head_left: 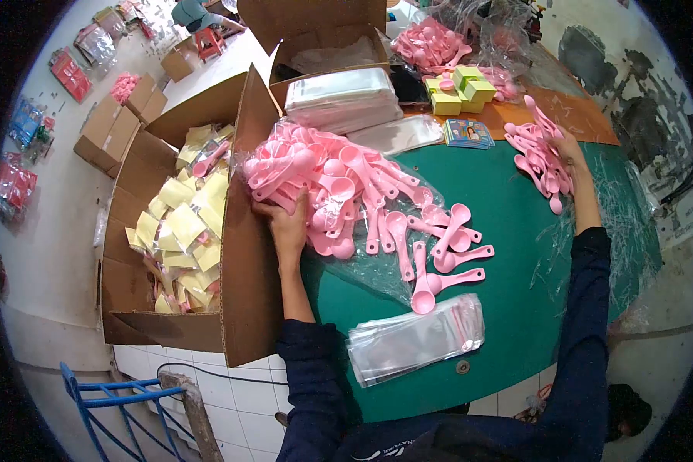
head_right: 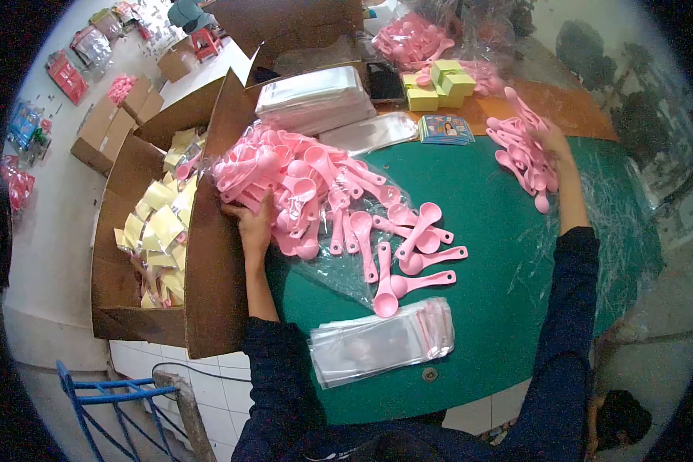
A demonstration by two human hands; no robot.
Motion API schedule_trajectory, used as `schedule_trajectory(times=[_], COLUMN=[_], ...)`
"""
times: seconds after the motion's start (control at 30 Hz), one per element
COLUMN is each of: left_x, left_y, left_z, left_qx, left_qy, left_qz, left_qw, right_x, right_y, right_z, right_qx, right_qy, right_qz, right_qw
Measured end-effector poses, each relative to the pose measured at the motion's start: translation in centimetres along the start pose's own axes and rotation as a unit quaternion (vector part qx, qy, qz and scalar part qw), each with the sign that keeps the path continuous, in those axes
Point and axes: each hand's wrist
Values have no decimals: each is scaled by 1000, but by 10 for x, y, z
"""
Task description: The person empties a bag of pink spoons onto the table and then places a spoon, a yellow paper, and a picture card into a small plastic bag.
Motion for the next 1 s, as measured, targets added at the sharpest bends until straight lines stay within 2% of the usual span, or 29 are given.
schedule_trajectory(times=[0.07,0.1,0.13,0.2,0.27,0.3,0.33,0.4,0.5,0.63,0.83,0.93,1.0], left_x=[0,1,0,-2,-2,-2,-2,-3,1,2,5,3,2], left_y=[1,1,2,2,2,2,2,1,-3,-1,-3,-2,-2], left_z=[1,1,3,6,5,4,4,5,-1,-5,-6,-3,-1], left_qx=[19,29,29,28,24,22,18,9,35,9,-7,7,-5], left_qy=[17,25,28,34,29,26,18,0,14,-5,5,-4,-10], left_qz=[-4,-7,-8,-11,-6,-3,1,6,25,15,7,16,7], left_qw=[1000,999,999,999,999,999,1000,1000,999,1000,1000,1000,1000], right_x=[10,-9,-27,-60,-93,-127,-148,-186,-200,-200,-199,-203,-201], right_y=[12,-1,-17,-51,-81,-103,-118,-149,-170,-180,-186,-193,-199], right_z=[19,1,-19,-48,-54,-80,-105,-125,-121,-111,-114,-120,-119], right_qx=[-206,-249,-348,-533,-388,-311,-294,-248,-362,-392,-396,-395,-408], right_qy=[74,102,104,106,282,145,190,285,399,336,325,299,249], right_qz=[31,43,85,166,77,-73,-269,-365,-292,-337,-345,-383,-431], right_qw=[975,962,928,823,874,937,897,851,790,787,786,780,766])
Point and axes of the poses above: each hand's wrist, its own x-axis towards the middle knuckle, its own y-axis out of the back of the hand, z = x × y, and after that the axes turned 3 degrees about y, right-handed
